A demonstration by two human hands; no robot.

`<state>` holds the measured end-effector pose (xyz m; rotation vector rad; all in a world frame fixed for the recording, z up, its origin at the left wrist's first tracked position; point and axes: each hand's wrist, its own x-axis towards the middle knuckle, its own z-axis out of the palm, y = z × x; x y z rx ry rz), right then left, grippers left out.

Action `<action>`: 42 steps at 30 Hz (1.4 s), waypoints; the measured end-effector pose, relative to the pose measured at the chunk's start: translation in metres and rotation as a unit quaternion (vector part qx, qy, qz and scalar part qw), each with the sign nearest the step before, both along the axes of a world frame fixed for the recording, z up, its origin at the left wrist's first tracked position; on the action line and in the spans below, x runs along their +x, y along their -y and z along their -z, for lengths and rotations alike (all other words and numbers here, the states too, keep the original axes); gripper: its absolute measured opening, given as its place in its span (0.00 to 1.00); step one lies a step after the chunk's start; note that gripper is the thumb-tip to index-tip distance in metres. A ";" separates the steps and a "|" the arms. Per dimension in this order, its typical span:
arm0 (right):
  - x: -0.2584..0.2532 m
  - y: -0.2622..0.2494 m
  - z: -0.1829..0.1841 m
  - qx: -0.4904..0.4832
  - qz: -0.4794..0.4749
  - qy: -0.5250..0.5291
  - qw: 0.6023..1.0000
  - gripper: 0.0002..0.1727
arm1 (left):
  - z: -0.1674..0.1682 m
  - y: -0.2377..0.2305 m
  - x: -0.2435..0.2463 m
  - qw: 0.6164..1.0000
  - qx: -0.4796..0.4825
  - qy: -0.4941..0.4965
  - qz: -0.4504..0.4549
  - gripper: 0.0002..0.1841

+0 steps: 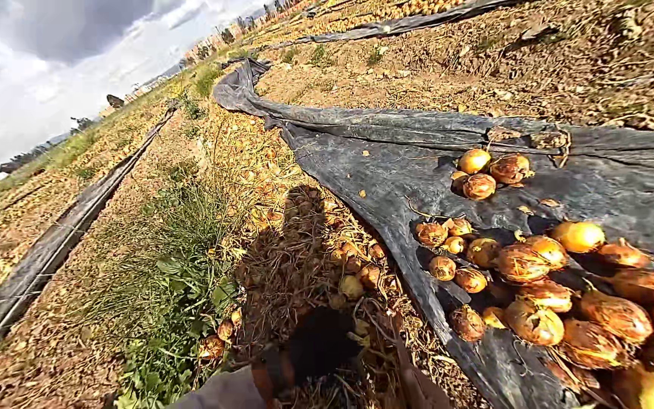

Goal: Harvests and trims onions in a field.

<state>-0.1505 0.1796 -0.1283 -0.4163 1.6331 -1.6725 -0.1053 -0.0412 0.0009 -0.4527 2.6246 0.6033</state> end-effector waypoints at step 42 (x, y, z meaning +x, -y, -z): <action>-0.016 -0.007 -0.016 0.154 -0.117 -0.068 0.979 0.43 | 0.023 -0.021 0.028 0.984 0.165 0.073 -0.008 0.36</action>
